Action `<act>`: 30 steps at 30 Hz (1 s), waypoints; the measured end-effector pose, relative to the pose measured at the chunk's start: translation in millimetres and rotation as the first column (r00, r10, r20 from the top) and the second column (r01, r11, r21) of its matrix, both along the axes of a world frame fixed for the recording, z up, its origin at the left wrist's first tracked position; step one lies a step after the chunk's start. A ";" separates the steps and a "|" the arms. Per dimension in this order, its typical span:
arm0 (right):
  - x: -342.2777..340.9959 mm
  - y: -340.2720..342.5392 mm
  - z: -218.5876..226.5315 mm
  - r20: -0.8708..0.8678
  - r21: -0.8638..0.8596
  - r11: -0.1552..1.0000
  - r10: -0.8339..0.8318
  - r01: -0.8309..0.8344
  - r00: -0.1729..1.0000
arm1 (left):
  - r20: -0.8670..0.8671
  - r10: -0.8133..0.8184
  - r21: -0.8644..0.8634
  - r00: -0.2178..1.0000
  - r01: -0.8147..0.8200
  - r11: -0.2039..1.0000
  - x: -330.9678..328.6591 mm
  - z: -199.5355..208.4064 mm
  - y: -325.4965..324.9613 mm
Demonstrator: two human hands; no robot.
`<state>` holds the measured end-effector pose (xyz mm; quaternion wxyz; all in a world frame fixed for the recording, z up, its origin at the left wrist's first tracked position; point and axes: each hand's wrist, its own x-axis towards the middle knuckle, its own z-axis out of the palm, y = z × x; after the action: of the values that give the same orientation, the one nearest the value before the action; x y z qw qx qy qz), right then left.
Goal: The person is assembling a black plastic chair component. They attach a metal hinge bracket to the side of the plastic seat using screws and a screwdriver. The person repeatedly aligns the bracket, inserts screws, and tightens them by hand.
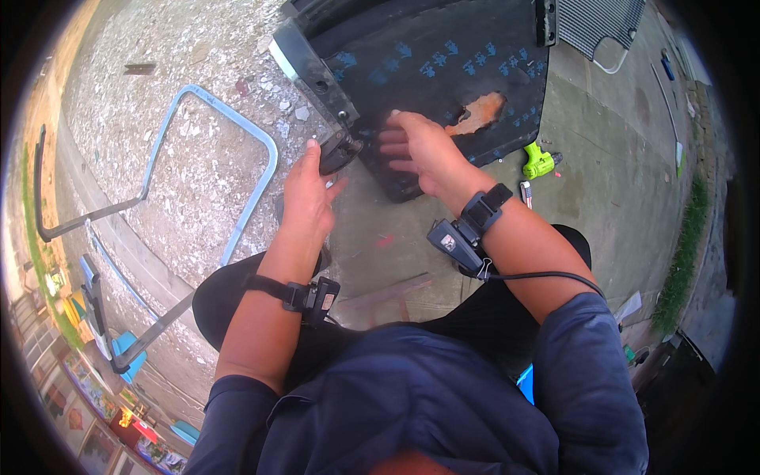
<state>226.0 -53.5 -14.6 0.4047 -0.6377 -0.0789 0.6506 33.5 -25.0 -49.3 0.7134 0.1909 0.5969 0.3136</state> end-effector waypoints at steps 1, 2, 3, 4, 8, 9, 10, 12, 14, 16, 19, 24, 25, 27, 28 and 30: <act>-4.0 -4.7 -1.2 -0.050 -0.035 0.997 0.063 -0.065 0.997 | -0.013 -0.011 -0.027 1.000 0.010 1.000 1.6 -1.5 -3.7; -7.1 -8.3 -2.5 -0.115 -0.065 0.995 0.073 -0.080 0.991 | -0.026 -0.024 -0.055 0.999 0.023 0.998 4.1 -1.6 -6.2; -10.0 -11.0 -3.7 -0.181 -0.094 0.991 0.080 -0.098 0.980 | -0.016 -0.034 -0.054 0.999 0.033 0.998 6.6 -1.0 -6.6; -12.2 -13.6 -6.4 -0.245 -0.122 0.986 0.084 -0.117 0.966 | -0.019 -0.043 -0.065 0.999 0.042 0.997 6.9 -1.4 -7.3; -13.0 -15.1 -6.5 -0.313 -0.027 0.982 0.167 -0.185 0.935 | -0.060 -0.117 -0.068 0.991 0.112 0.991 8.9 -4.9 -9.1; -12.2 -15.0 -5.6 -0.300 0.004 0.979 0.193 -0.202 0.934 | -0.080 -0.146 -0.061 0.986 0.141 0.988 9.3 -6.6 -9.9; -10.2 -14.9 -5.2 -0.286 0.034 0.975 0.219 -0.219 0.933 | -0.075 -0.148 -0.068 0.986 0.143 0.987 10.0 -8.2 -11.1; -7.3 -15.2 -6.5 -0.262 0.052 0.971 0.237 -0.232 0.935 | -0.062 -0.153 -0.079 0.986 0.148 0.986 14.7 -8.4 -12.9; -6.6 -17.3 -14.1 -0.248 0.028 0.975 0.222 -0.223 0.943 | -0.027 -0.178 -0.067 0.984 0.176 0.982 18.2 -6.2 -11.7; -6.6 -21.7 -30.8 -0.306 -0.048 0.976 0.188 -0.212 0.933 | 0.006 -0.218 -0.055 0.976 0.218 0.974 22.9 -1.4 -12.7; -6.4 -20.3 -32.5 -0.361 -0.066 0.990 0.096 -0.128 0.927 | 0.039 -0.273 -0.033 0.961 0.274 0.961 28.4 10.6 -15.6; 8.8 -8.1 -21.4 -0.162 0.016 0.999 -0.034 0.037 0.986 | -0.015 -0.233 0.041 0.972 0.233 0.972 28.0 9.3 -12.1; 13.1 -5.2 -14.4 -0.086 0.061 0.997 -0.038 0.043 0.996 | -0.020 -0.193 0.078 0.981 0.194 0.978 25.9 6.8 -8.5; 17.0 0.3 2.3 0.084 0.132 0.990 -0.053 0.041 0.995 | -0.027 -0.118 0.151 0.993 0.121 0.981 24.1 11.8 2.4; 16.8 2.9 8.3 0.134 0.200 0.979 -0.053 0.025 0.990 | -0.050 -0.104 0.200 0.993 0.112 0.973 23.0 15.4 6.0; 13.8 9.8 21.9 0.233 0.332 0.943 -0.062 -0.019 0.970 | -0.094 -0.072 0.297 0.993 0.097 0.950 22.6 26.1 11.9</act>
<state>239.8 -43.6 7.3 0.5010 -0.6351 -0.2288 0.5415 56.0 -13.0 -23.2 0.6636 0.3355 0.5622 0.3619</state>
